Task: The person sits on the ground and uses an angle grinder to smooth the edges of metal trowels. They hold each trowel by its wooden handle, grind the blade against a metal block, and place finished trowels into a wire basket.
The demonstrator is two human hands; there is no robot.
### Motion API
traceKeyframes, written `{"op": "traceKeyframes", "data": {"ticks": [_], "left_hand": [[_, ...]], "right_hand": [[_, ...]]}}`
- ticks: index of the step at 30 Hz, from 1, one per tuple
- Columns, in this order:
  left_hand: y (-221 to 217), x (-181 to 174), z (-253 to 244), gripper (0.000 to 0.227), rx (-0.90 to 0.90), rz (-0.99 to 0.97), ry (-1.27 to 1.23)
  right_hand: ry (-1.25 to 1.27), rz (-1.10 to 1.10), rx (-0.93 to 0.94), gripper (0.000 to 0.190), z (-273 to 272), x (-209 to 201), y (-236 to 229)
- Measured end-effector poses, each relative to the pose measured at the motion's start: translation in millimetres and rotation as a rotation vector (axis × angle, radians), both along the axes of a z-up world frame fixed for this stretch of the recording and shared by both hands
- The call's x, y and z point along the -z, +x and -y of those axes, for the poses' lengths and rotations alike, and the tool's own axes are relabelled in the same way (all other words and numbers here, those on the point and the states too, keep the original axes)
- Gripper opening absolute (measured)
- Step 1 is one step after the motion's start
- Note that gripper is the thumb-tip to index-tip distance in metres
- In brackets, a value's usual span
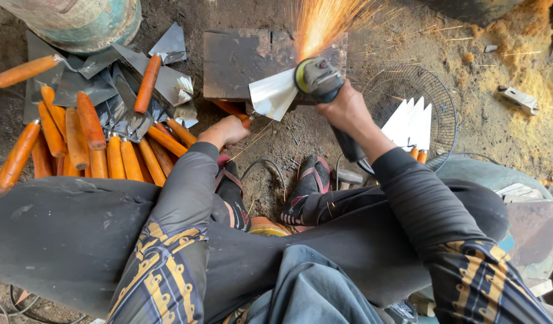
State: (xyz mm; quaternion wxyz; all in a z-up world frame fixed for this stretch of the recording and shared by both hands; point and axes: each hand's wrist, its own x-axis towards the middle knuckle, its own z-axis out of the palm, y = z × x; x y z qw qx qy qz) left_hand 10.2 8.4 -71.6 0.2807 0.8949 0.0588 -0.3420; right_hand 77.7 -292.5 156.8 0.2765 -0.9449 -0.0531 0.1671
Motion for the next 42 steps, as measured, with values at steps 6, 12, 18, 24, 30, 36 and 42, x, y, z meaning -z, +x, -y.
{"op": "traceKeyframes", "data": {"ticks": [6, 12, 18, 24, 30, 36, 42], "left_hand": [[-5, -45, 5, 0.044, -0.142, -0.209, -0.021], [-12, -97, 11, 0.039, -0.172, -0.235, -0.052], [-14, -102, 8, 0.037, -0.175, -0.229, -0.079], [-15, -107, 11, 0.036, -0.210, -0.227, -0.070], [-22, -99, 12, 0.038, -0.163, -0.210, -0.062], [-10, -90, 9, 0.036, -0.121, -0.189, -0.038], [-12, -54, 9, 0.042, -0.172, -0.168, -0.041]], "right_hand": [[0.028, 0.038, 0.132, 0.066, 4, 11, 35], [-0.024, -0.027, -0.081, 0.083, -15, 3, -31], [-0.125, -0.110, -0.188, 0.090, -36, -11, -61], [-0.131, -0.121, -0.152, 0.088, -39, -15, -58], [-0.112, -0.039, -0.198, 0.083, -46, -11, -61], [-0.154, -0.074, -0.206, 0.084, -54, -23, -61], [-0.054, -0.013, -0.094, 0.080, -28, 0, -29]]}}
